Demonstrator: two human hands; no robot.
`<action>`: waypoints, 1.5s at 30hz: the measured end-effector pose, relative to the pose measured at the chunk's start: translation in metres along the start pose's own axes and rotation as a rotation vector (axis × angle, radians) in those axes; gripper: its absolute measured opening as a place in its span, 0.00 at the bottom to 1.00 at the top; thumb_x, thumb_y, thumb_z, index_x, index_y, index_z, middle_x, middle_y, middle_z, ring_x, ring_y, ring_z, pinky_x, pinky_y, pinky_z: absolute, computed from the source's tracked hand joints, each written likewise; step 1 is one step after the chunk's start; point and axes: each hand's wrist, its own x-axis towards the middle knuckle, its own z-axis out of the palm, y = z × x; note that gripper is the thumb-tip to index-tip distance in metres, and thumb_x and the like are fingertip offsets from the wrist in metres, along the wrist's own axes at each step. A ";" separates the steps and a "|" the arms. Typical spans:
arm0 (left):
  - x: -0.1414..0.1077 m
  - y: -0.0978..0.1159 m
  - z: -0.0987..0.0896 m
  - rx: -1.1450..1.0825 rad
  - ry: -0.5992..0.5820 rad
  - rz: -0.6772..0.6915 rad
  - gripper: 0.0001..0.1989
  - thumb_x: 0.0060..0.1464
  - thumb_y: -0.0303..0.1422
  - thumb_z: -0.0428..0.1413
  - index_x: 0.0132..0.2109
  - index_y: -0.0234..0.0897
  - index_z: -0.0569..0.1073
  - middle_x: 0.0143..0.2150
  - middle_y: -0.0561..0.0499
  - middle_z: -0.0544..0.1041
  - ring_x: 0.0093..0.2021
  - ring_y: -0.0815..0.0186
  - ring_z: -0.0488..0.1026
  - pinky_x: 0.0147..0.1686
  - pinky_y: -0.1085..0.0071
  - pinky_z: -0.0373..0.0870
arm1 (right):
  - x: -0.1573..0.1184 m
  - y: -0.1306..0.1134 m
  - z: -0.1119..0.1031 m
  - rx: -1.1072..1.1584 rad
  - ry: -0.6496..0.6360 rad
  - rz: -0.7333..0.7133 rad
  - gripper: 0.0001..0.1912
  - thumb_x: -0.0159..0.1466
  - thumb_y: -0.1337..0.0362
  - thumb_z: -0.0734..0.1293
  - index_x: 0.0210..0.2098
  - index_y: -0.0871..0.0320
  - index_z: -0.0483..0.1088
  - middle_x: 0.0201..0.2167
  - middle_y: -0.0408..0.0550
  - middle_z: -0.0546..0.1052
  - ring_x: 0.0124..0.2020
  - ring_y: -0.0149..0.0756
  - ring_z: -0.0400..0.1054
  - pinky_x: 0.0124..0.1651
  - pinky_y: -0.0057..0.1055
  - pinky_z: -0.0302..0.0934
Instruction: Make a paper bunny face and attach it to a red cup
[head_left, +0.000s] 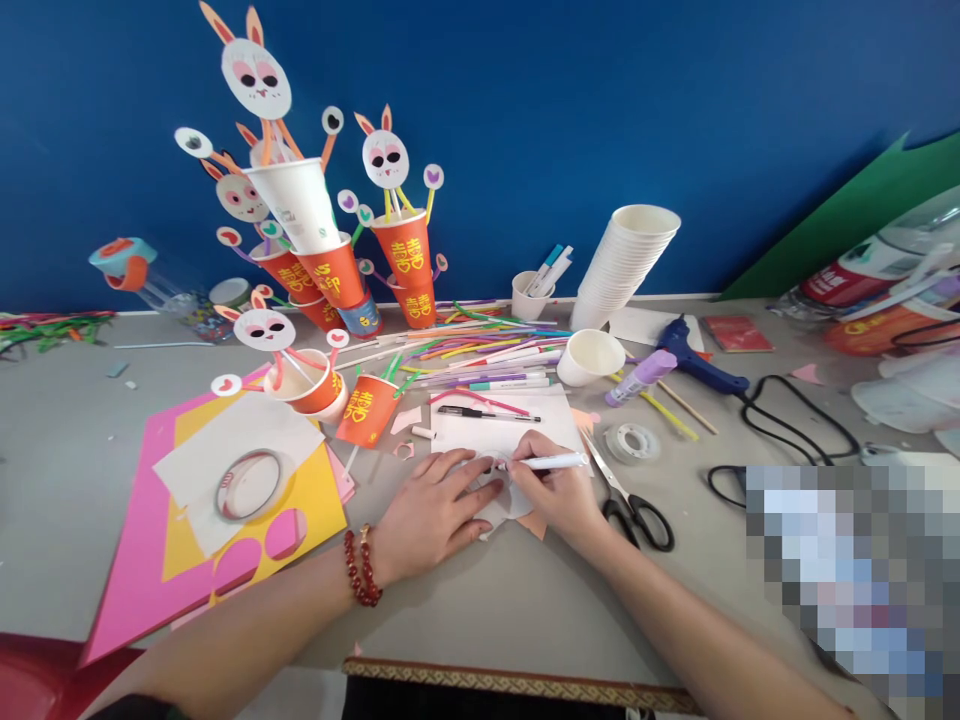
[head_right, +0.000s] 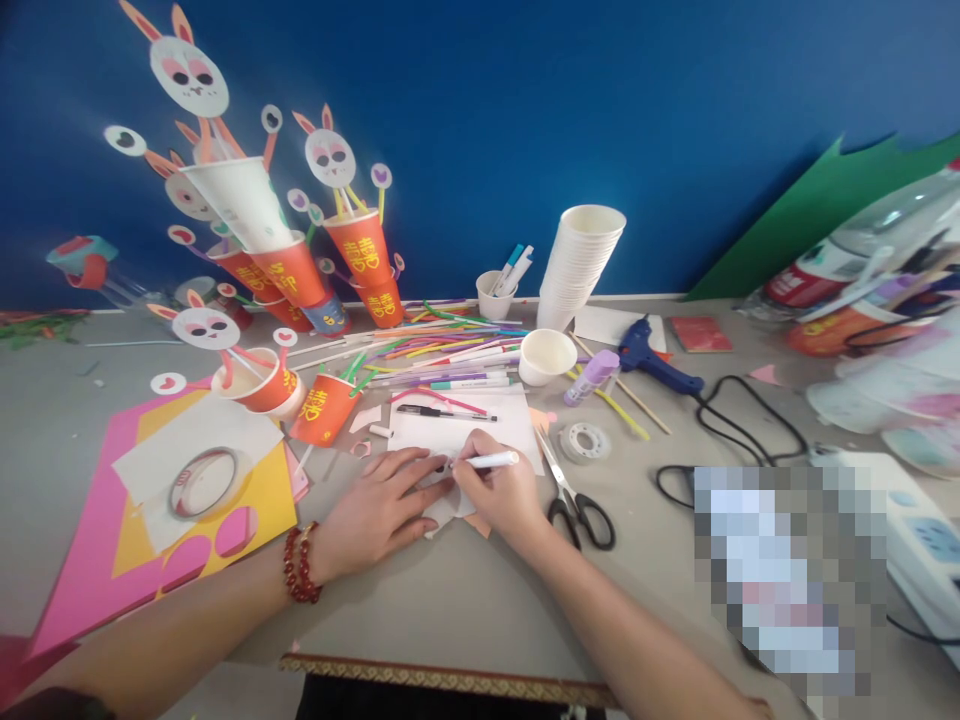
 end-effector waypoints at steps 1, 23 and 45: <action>0.000 0.000 0.000 0.001 0.001 0.000 0.24 0.64 0.41 0.51 0.65 0.44 0.63 0.65 0.47 0.64 0.64 0.53 0.57 0.59 0.53 0.60 | 0.000 0.000 0.000 0.000 0.000 -0.001 0.07 0.59 0.67 0.62 0.25 0.55 0.62 0.19 0.37 0.66 0.20 0.29 0.57 0.24 0.26 0.50; 0.000 -0.001 0.001 -0.004 0.004 0.002 0.23 0.64 0.41 0.51 0.64 0.44 0.63 0.66 0.47 0.64 0.65 0.53 0.57 0.59 0.54 0.60 | -0.001 0.001 0.000 0.011 0.012 -0.008 0.07 0.59 0.67 0.62 0.24 0.55 0.62 0.18 0.37 0.66 0.20 0.29 0.58 0.24 0.26 0.51; -0.001 0.000 0.000 0.016 -0.014 -0.005 0.23 0.65 0.41 0.50 0.65 0.44 0.63 0.66 0.47 0.63 0.65 0.53 0.56 0.59 0.54 0.59 | -0.001 0.003 0.001 -0.002 0.009 -0.002 0.07 0.59 0.68 0.62 0.25 0.55 0.62 0.18 0.36 0.65 0.19 0.29 0.57 0.24 0.26 0.50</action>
